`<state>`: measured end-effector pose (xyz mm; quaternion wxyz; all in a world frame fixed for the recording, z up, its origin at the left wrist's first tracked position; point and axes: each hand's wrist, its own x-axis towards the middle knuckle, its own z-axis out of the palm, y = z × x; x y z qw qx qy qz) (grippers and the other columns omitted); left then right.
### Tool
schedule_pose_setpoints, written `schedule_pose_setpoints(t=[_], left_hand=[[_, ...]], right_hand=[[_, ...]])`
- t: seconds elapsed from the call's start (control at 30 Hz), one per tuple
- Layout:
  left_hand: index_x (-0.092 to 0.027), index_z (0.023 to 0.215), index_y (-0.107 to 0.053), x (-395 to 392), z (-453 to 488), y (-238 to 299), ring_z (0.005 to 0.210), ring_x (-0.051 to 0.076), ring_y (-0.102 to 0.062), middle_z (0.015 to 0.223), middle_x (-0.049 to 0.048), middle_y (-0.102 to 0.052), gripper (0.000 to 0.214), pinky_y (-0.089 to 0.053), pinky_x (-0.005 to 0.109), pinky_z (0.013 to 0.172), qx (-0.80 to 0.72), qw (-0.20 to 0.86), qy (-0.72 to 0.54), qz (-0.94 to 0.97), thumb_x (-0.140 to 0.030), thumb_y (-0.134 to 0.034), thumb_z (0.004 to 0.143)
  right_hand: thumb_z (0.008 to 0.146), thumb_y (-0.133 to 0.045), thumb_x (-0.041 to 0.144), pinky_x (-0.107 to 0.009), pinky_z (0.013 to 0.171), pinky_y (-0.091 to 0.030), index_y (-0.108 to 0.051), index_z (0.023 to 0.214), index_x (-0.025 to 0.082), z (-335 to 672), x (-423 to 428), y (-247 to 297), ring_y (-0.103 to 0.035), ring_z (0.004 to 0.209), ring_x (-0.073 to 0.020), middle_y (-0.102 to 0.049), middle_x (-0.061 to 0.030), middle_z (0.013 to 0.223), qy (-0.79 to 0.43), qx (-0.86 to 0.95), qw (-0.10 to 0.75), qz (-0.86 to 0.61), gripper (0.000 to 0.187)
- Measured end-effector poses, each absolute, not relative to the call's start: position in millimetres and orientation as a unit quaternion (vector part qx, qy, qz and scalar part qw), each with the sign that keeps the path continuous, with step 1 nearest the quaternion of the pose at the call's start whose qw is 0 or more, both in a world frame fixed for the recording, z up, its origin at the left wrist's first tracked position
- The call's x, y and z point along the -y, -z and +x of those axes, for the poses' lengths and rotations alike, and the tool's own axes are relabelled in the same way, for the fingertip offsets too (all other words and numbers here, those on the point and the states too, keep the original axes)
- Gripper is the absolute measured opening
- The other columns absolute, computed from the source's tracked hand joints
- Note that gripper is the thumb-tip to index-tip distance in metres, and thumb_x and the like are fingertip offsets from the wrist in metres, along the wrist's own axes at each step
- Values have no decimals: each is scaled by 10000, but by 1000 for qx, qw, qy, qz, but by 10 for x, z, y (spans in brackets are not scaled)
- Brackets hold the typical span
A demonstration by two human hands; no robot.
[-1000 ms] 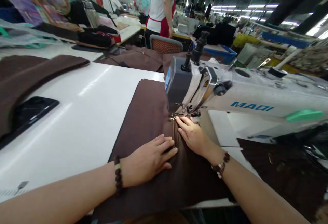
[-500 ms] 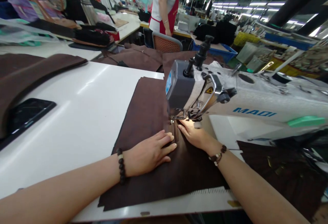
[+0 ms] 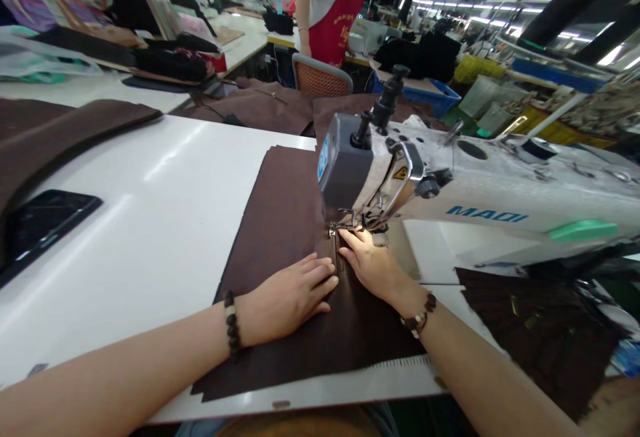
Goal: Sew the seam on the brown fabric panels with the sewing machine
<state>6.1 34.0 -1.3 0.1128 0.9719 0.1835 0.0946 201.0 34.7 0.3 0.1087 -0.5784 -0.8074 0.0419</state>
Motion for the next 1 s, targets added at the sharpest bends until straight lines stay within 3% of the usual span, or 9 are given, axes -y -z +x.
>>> schedule_pose_setpoints(t=[0.23,1.0], left_hand=[[-127,1181,-472,-284,115,-15,1021,249,-505,1080,106,-521,425,-367,445,996,-213,107,-96,966,-371,-545,841],[-154,1164,-510,-244,145,31,1062,258,-480,1097,102,-507,418,-356,457,1005,-238,106,-104,960,-320,-621,797]], right_hand=[[901,-377,253,-465,1017,-297,-465,1247,169,2036,-342,2,-543,1062,-215,-511,-132,1255,-72,804,115,-578,367],[905,-370,283,-425,948,-390,-467,1249,199,2037,-325,23,-595,952,-202,-533,-119,1233,-63,804,111,-581,367]])
